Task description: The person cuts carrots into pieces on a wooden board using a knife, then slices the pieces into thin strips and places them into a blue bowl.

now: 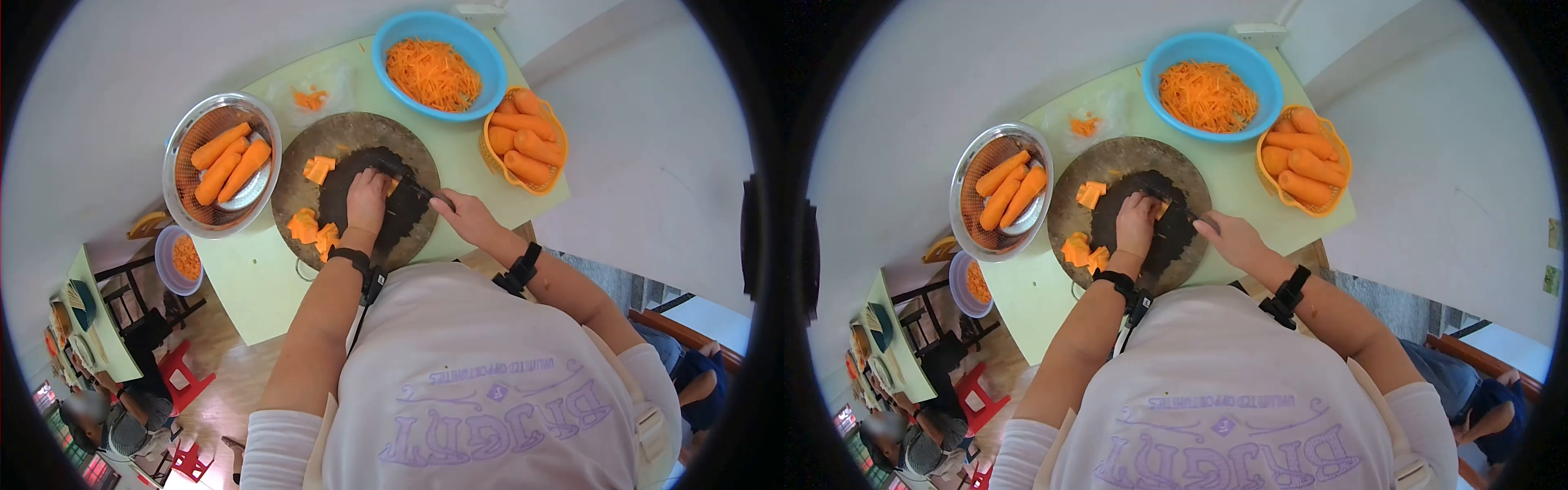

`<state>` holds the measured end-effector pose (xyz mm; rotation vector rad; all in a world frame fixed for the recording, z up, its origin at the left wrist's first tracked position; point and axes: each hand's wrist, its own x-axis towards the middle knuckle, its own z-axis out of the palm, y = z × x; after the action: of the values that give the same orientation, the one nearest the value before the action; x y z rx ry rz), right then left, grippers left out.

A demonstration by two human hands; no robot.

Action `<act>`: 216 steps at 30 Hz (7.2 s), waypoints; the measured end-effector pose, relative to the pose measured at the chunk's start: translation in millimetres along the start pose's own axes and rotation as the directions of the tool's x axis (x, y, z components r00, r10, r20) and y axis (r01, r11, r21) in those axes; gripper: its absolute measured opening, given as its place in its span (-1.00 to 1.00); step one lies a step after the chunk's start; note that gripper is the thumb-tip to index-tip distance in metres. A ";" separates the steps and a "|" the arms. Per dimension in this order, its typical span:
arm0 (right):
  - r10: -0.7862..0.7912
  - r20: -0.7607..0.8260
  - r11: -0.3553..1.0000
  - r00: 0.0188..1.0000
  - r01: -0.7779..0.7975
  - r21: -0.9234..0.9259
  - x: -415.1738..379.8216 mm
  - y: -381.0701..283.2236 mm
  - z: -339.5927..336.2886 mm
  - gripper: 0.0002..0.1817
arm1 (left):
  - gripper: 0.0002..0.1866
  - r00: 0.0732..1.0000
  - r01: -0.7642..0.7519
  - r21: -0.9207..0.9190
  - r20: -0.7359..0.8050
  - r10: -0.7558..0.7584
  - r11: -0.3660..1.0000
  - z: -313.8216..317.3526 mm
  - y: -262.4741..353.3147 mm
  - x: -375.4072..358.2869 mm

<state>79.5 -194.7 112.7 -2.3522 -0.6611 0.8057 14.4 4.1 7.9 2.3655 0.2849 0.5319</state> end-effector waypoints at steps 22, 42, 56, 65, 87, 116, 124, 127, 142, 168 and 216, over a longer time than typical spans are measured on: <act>-0.015 0.102 0.992 0.995 0.028 -0.121 5.0 -10.0 -6.8 -0.51 | -0.93 0.998 0.011 0.014 -0.057 -0.011 1.000 1.4 1.8 -3.4; -0.024 0.080 0.989 0.996 0.035 -0.144 5.4 -14.3 -7.3 -0.49 | -0.92 0.998 0.020 0.029 -0.061 -0.018 0.999 -1.2 4.6 -5.9; -0.020 0.033 0.972 0.999 0.027 -0.233 5.4 -12.9 3.5 -0.50 | -0.92 0.998 0.041 0.022 -0.047 -0.040 0.999 -0.8 3.6 -6.9; 0.003 0.006 0.985 1.000 -0.002 -0.171 5.6 -6.3 8.6 -0.47 | -0.91 1.000 0.011 -0.016 -0.029 -0.012 1.000 -4.7 2.0 -8.1; 0.020 0.063 0.988 0.998 -0.010 -0.151 2.7 -9.3 7.6 -0.49 | -0.94 0.998 0.051 -0.001 -0.027 -0.051 0.999 -3.6 2.6 -9.5; 0.017 0.053 0.996 0.998 -0.012 -0.091 7.7 -3.3 10.6 -0.51 | -0.92 0.998 0.032 -0.048 -0.048 -0.035 0.998 -2.7 -4.1 -9.3; -0.003 0.064 0.991 0.998 0.012 -0.135 1.3 -18.1 6.7 -0.53 | -0.94 0.997 0.071 -0.026 -0.027 -0.072 0.997 -6.6 0.9 -9.1; -0.025 0.052 0.991 0.998 0.032 -0.134 1.9 -14.5 9.2 -0.54 | -0.94 0.997 0.073 -0.035 -0.025 -0.074 0.997 -5.7 0.3 -9.1; -0.041 0.057 0.994 0.997 0.047 -0.103 7.8 -5.7 11.0 -0.51 | -0.93 0.998 0.042 -0.046 -0.046 -0.044 0.998 -6.9 -1.4 -10.1; 0.010 0.087 0.994 0.996 -0.001 -0.105 6.2 -10.4 8.6 -0.52 | -0.94 0.998 0.065 -0.053 -0.024 -0.066 0.996 -7.6 -4.1 -11.6; 0.058 0.082 0.994 0.995 -0.050 -0.095 5.3 -5.3 11.7 -0.48 | -0.93 0.998 0.062 -0.060 -0.011 -0.063 0.996 -9.2 -3.4 -12.6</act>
<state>74.1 -183.7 106.2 -2.4395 -0.6859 0.9211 -1.2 7.7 8.2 2.2889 0.3436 0.5195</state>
